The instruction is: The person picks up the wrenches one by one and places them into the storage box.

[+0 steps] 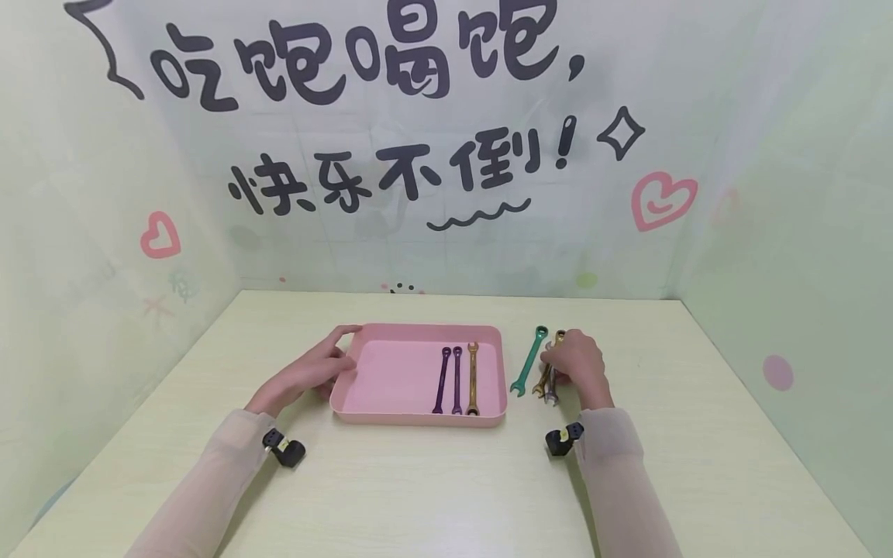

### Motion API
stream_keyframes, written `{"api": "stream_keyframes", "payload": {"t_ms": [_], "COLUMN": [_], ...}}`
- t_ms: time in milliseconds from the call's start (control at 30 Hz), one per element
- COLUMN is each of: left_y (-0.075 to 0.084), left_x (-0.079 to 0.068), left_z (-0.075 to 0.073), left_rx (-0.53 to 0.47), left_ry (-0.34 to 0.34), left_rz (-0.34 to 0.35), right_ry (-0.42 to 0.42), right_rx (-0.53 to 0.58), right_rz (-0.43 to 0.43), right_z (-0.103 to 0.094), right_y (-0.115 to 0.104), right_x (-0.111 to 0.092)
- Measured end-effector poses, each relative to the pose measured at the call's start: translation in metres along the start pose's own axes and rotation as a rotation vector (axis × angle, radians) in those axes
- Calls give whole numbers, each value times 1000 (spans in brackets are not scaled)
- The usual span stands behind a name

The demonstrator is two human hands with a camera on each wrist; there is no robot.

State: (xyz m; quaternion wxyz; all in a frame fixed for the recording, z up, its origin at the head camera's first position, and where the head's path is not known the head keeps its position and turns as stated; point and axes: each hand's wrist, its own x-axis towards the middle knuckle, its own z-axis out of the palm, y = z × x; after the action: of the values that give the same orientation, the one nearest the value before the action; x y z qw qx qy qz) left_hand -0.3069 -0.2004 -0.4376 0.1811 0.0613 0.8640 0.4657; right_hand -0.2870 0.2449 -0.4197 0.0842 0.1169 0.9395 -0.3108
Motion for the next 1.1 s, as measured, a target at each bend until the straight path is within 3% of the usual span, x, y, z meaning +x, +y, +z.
{"api": "stream_keyframes", "payload": {"t_ms": [567, 1100], "left_y": [-1, 0], "left_x": [-1, -1], "left_z": [0, 0], "left_rx": [6, 4], "left_ry": [-5, -2], "left_rz": [8, 9], "right_ry": [13, -29], "right_rx": [48, 185], "right_rz": [35, 21], "right_z": [-1, -6], "right_y": [4, 14], "right_x": [1, 10]}}
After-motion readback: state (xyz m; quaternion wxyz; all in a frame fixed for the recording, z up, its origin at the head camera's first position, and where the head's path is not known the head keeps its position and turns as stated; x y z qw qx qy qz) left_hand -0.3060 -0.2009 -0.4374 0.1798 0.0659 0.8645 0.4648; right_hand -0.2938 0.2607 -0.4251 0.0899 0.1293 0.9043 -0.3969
